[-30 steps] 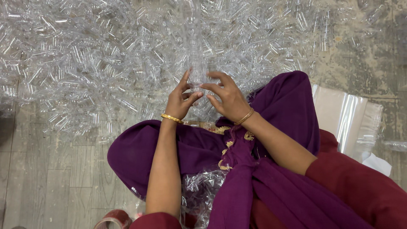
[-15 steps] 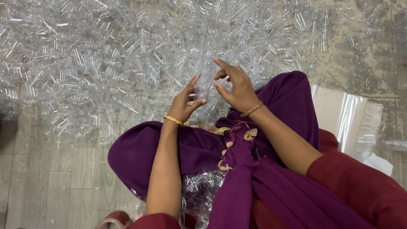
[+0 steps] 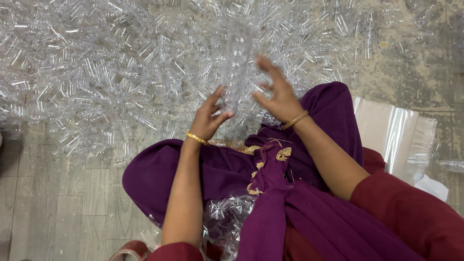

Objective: The person sits on the floor and gathers loose clear plastic tubes from a large pile into a clear plastic bag, pressing and arranging the bundle on their lap. They adjust the filled bag and reach for more tubes from the floor to continue filling it.

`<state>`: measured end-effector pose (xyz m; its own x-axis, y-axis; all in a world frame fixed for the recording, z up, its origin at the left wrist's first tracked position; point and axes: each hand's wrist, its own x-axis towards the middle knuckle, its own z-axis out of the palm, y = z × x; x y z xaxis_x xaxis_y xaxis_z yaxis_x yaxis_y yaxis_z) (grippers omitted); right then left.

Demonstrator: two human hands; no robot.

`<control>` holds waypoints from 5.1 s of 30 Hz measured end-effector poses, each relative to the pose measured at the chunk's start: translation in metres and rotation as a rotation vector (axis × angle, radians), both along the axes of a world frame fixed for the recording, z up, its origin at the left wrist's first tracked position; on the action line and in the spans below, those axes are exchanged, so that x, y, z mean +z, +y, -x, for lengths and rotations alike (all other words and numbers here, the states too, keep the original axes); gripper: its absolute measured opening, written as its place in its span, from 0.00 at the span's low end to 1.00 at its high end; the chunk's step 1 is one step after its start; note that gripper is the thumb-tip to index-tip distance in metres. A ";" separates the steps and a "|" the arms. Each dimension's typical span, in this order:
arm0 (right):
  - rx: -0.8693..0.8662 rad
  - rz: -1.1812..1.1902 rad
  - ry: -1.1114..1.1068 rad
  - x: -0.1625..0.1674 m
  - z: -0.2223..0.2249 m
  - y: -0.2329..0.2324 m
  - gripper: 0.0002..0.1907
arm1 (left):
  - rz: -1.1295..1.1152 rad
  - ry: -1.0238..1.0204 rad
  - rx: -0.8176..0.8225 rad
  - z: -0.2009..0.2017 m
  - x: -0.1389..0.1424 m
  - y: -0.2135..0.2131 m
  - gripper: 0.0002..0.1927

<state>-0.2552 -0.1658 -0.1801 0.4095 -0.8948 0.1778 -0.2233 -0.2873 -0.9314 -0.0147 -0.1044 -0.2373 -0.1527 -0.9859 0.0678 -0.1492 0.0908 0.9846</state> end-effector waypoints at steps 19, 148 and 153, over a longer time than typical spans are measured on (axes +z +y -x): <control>-0.070 -0.223 -0.039 -0.021 0.062 0.008 0.29 | -0.416 -0.946 -0.883 0.028 0.105 0.093 0.14; 0.209 0.510 0.564 0.004 0.157 0.087 0.27 | 0.583 -0.427 -0.211 0.295 0.152 -0.014 0.17; 0.276 0.311 0.641 0.045 0.139 0.063 0.27 | 0.665 -0.465 -0.197 0.308 0.179 0.006 0.05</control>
